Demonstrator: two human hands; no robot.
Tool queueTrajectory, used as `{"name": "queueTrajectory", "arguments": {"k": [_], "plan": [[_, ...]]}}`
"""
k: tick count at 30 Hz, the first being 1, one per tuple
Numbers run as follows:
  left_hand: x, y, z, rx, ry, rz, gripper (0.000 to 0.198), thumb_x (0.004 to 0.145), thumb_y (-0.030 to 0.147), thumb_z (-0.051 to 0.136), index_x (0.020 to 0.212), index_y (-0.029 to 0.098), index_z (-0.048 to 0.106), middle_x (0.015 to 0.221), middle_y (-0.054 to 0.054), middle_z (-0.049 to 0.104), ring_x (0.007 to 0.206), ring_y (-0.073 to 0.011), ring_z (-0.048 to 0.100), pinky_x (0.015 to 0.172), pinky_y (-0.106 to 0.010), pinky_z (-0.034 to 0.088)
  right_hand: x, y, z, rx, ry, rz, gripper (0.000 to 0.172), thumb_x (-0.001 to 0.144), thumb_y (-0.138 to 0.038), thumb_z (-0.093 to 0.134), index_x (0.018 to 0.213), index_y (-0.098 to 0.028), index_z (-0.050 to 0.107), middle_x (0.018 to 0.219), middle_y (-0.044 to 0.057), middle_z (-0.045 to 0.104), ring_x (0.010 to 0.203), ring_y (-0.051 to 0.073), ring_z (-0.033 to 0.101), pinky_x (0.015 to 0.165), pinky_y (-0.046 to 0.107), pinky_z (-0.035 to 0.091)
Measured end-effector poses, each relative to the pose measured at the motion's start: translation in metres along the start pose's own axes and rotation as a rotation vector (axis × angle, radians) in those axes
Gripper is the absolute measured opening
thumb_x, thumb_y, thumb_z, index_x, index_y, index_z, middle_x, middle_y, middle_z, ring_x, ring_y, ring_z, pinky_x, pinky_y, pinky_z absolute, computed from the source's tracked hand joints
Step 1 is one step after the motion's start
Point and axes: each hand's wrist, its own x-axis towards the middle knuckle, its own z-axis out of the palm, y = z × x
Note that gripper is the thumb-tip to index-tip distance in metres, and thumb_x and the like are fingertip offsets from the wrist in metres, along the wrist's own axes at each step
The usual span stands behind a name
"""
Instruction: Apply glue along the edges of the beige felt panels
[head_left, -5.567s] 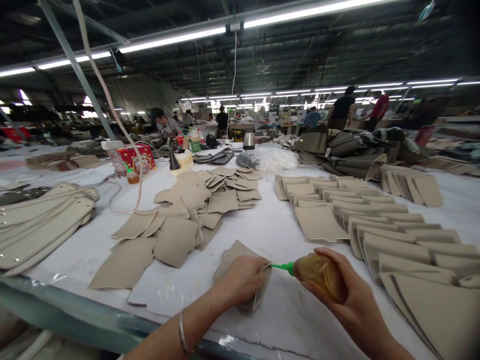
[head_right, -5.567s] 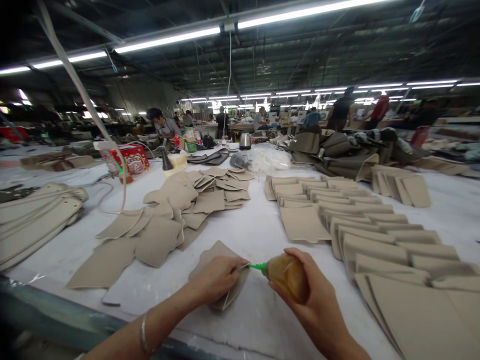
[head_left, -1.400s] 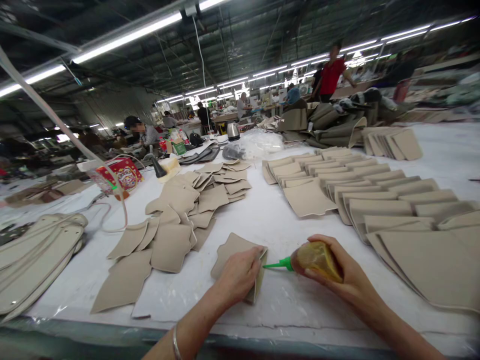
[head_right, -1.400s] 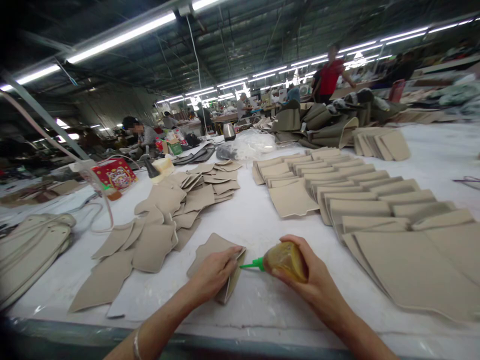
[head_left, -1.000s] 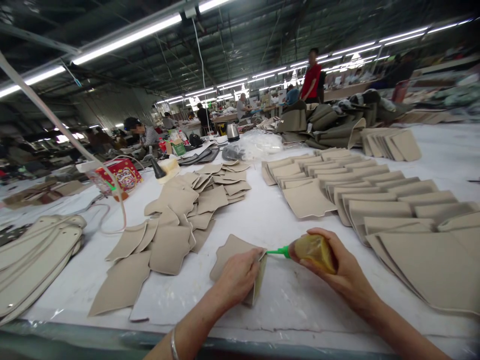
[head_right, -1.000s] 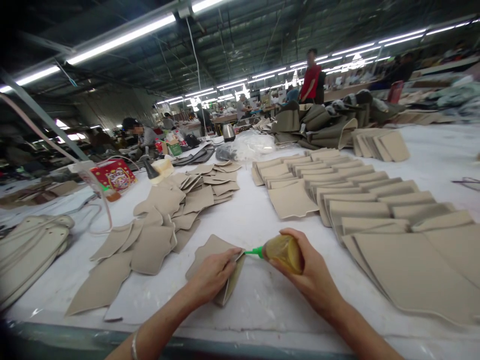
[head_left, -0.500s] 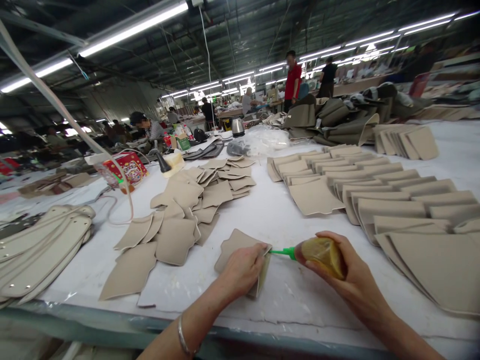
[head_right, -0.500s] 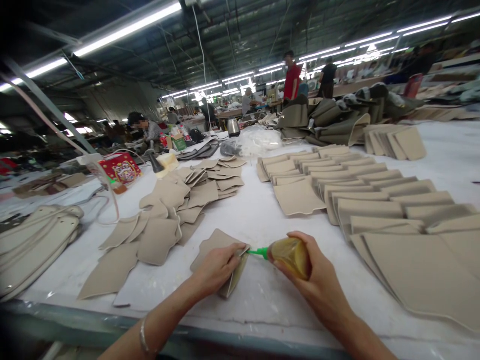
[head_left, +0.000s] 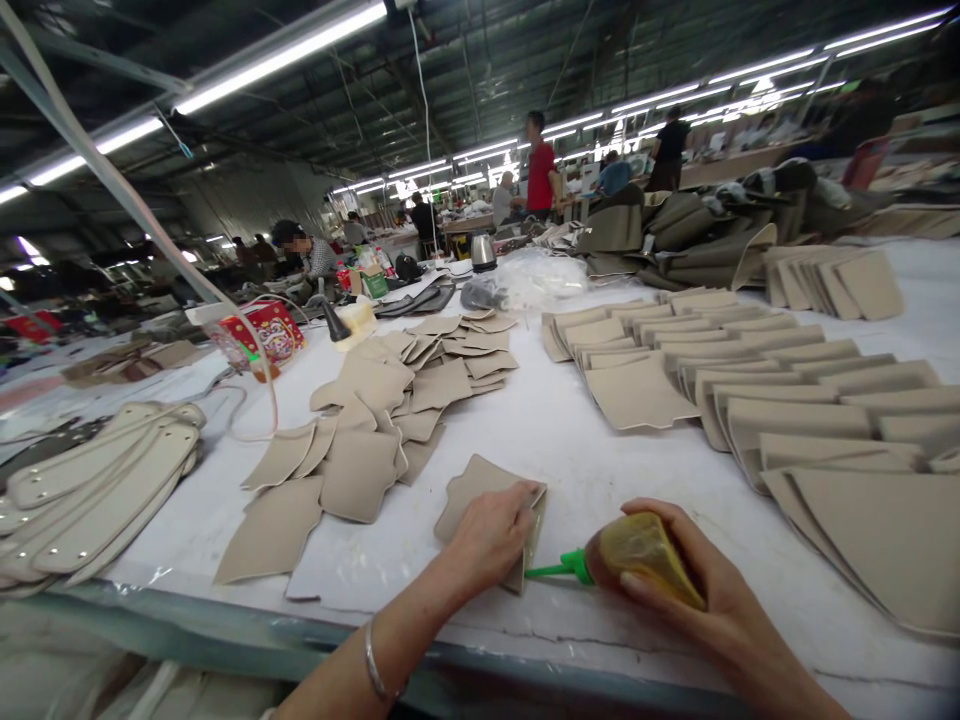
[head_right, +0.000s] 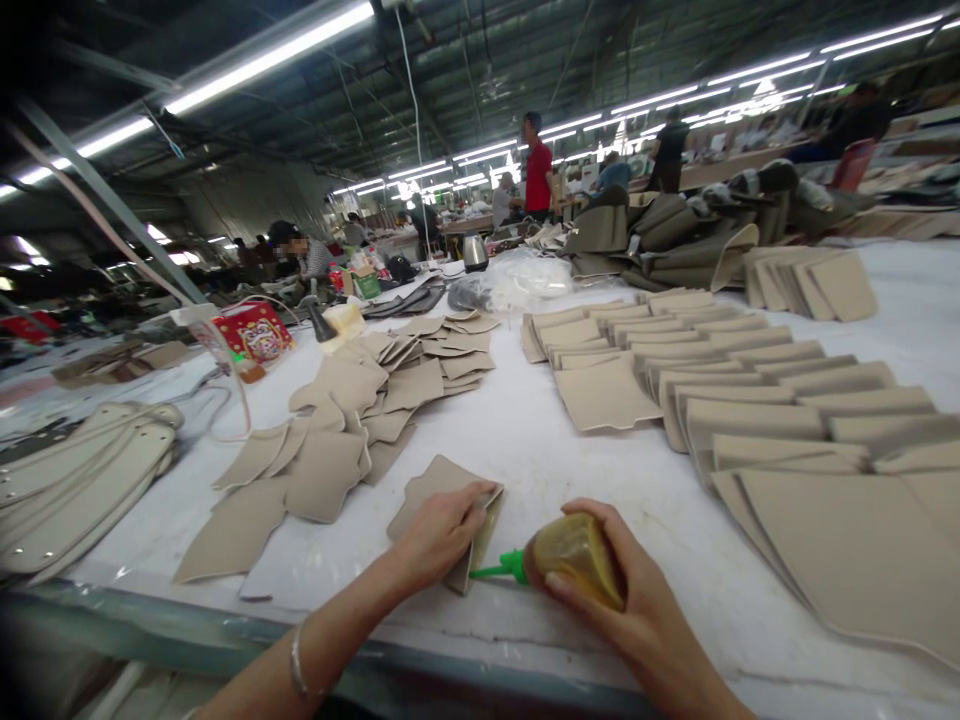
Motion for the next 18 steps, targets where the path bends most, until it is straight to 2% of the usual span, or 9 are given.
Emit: {"name": "queueTrajectory", "arguments": {"k": [3, 7, 11, 15, 18], "plan": [[0.000, 0.001, 0.000, 0.002, 0.005, 0.002, 0.044, 0.089, 0.020, 0.038, 0.130, 0.024, 0.053, 0.124, -0.003, 0.063, 0.112, -0.0229, 0.059, 0.097, -0.032, 0.043, 0.000, 0.001, -0.002, 0.024, -0.077, -0.009, 0.047, 0.080, -0.048, 0.067, 0.116, -0.025, 0.048, 0.109, 0.002, 0.057, 0.095, 0.023, 0.058, 0.080, 0.027, 0.045], [-0.001, 0.002, -0.001, -0.016, 0.007, -0.004, 0.044, 0.089, 0.020, 0.037, 0.130, 0.024, 0.054, 0.125, -0.002, 0.062, 0.113, -0.0218, 0.058, 0.099, -0.030, 0.040, 0.000, 0.001, -0.003, 0.052, -0.017, 0.017, 0.047, 0.081, -0.049, 0.066, 0.117, -0.025, 0.047, 0.105, 0.002, 0.057, 0.092, 0.024, 0.058, 0.079, 0.028, 0.044], [-0.002, 0.002, -0.001, -0.034, 0.004, -0.010, 0.044, 0.090, 0.022, 0.037, 0.130, 0.023, 0.054, 0.124, -0.003, 0.063, 0.113, -0.0223, 0.058, 0.099, -0.030, 0.040, 0.000, -0.002, -0.003, 0.106, -0.060, 0.056, 0.050, 0.079, -0.050, 0.068, 0.117, -0.024, 0.047, 0.101, 0.004, 0.060, 0.088, 0.026, 0.059, 0.077, 0.034, 0.046], [-0.002, 0.005, -0.002, -0.044, 0.008, -0.035, 0.043, 0.089, 0.023, 0.039, 0.129, 0.024, 0.055, 0.120, -0.003, 0.065, 0.109, -0.0226, 0.059, 0.096, -0.030, 0.040, -0.002, -0.003, -0.004, 0.443, -0.051, 0.270, 0.051, 0.078, -0.048, 0.067, 0.118, -0.021, 0.051, 0.097, 0.007, 0.065, 0.089, 0.030, 0.062, 0.077, 0.040, 0.051], [-0.003, 0.007, -0.007, -0.072, -0.013, -0.056, 0.040, 0.090, 0.028, 0.040, 0.127, 0.024, 0.057, 0.093, -0.002, 0.070, 0.089, -0.0212, 0.063, 0.085, -0.029, 0.045, -0.003, 0.004, -0.013, 0.800, 0.070, 0.451, 0.042, 0.082, -0.044, 0.064, 0.118, -0.021, 0.058, 0.114, 0.009, 0.065, 0.100, 0.030, 0.062, 0.078, 0.039, 0.055]]}}
